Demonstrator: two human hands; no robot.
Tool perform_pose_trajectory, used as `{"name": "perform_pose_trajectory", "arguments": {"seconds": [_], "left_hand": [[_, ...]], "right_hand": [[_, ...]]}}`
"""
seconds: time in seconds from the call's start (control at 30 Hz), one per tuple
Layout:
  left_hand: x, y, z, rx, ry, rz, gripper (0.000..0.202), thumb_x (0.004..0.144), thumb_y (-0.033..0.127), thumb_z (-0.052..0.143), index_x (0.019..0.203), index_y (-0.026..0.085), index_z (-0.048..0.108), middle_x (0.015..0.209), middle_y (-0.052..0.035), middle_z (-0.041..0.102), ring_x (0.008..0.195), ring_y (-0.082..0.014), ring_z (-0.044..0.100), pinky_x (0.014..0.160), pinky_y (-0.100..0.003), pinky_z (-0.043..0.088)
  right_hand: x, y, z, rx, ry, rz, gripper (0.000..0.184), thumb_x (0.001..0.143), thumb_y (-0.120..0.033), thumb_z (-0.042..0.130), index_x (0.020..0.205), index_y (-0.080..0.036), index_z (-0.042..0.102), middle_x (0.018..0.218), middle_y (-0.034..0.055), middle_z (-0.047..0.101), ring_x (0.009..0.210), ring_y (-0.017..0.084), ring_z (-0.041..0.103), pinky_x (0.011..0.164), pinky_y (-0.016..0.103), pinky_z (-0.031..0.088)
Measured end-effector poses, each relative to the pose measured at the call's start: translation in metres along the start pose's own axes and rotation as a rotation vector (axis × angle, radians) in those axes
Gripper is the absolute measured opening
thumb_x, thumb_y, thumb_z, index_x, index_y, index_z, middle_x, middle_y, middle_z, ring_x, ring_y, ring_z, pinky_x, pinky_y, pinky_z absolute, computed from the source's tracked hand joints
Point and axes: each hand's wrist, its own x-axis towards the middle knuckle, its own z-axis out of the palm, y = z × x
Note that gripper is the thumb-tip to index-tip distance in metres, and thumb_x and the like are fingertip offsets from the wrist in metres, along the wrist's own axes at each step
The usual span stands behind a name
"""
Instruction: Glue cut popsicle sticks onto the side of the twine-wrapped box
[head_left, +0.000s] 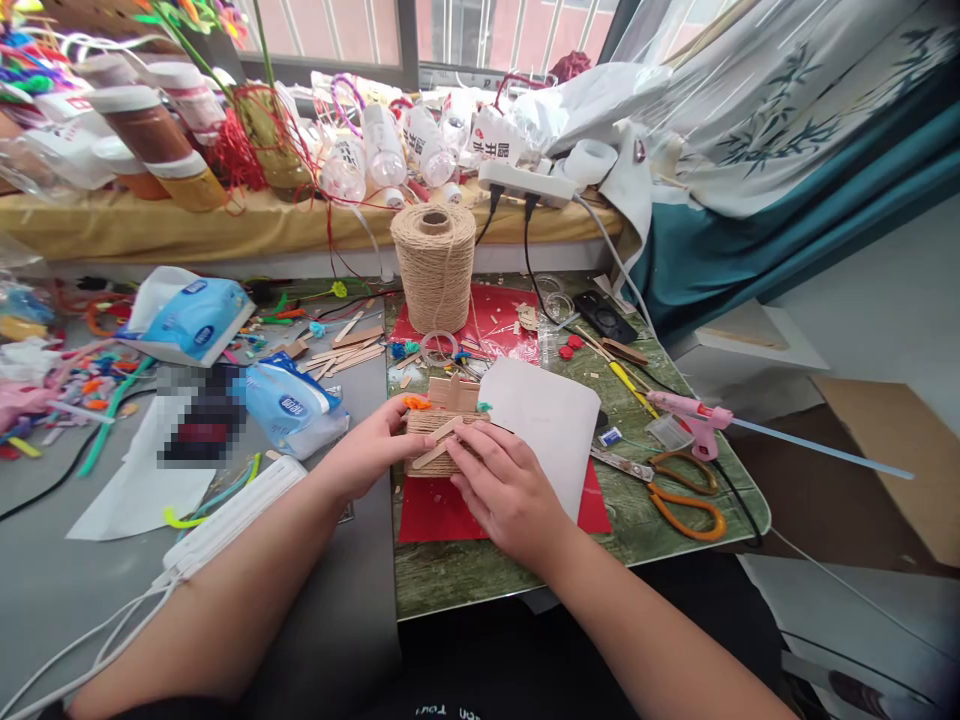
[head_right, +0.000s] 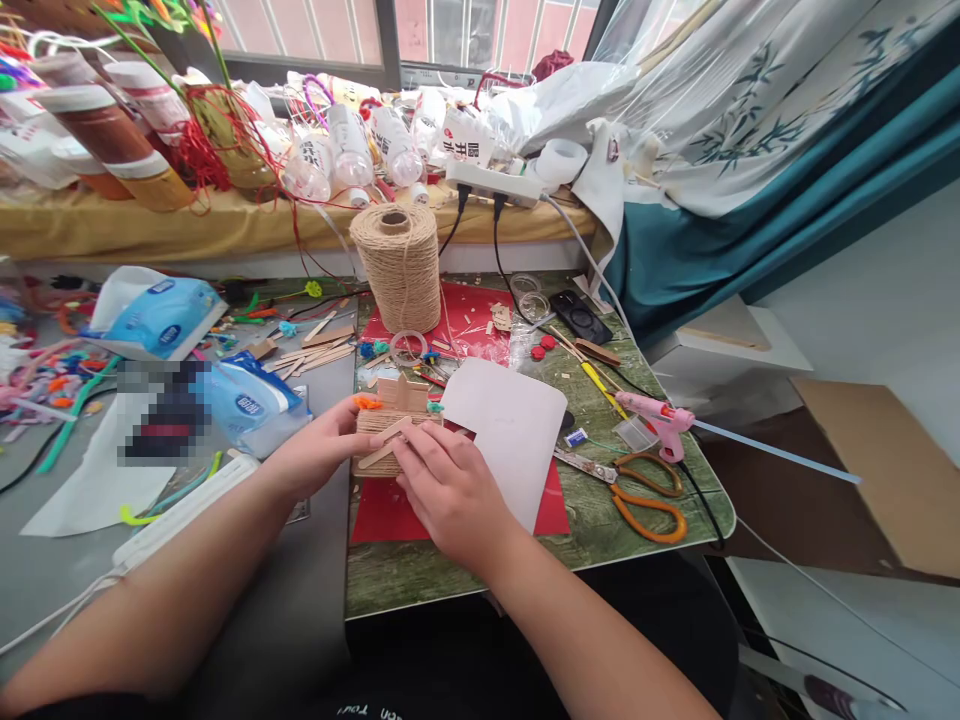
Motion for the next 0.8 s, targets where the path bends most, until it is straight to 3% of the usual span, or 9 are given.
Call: {"name": "perform_pose_trajectory", "arguments": {"seconds": [0.27, 0.63, 0.8], "left_hand": [[0.0012, -0.0022, -0.0015, -0.020, -0.029, 0.030, 0.056, 0.082, 0.030, 0.082, 0.132, 0.022, 0.058, 0.142, -0.0109, 0.065, 0.129, -0.0317, 0.061, 0.108, -0.045, 0.047], [0.0028, 0.0005, -0.0046, -0.036, -0.032, 0.036, 0.049, 0.083, 0.030, 0.079, 0.129, 0.021, 0.063, 0.137, -0.0094, 0.068, 0.129, -0.0316, 0.062, 0.112, -0.045, 0.045], [0.0030, 0.0000, -0.0002, -0.036, -0.019, 0.046, 0.055, 0.082, 0.033, 0.079, 0.133, 0.020, 0.062, 0.137, -0.0111, 0.069, 0.133, -0.0343, 0.059, 0.112, -0.047, 0.046]], "right_hand": [[0.0039, -0.0013, -0.0028, 0.012, -0.004, 0.032, 0.044, 0.101, -0.020, 0.058, 0.145, -0.015, 0.057, 0.157, 0.0137, 0.052, 0.141, 0.030, 0.048, 0.117, 0.052, 0.047], [0.0035, -0.0019, -0.0020, 0.047, -0.025, 0.061, 0.054, 0.100, -0.019, 0.058, 0.153, -0.018, 0.048, 0.160, 0.0128, 0.047, 0.144, 0.031, 0.044, 0.119, 0.055, 0.045], [0.0023, -0.0062, 0.0025, -0.022, -0.046, 0.085, 0.061, 0.099, -0.025, 0.062, 0.157, -0.026, 0.044, 0.161, 0.0118, 0.044, 0.144, 0.035, 0.042, 0.119, 0.059, 0.043]]}}
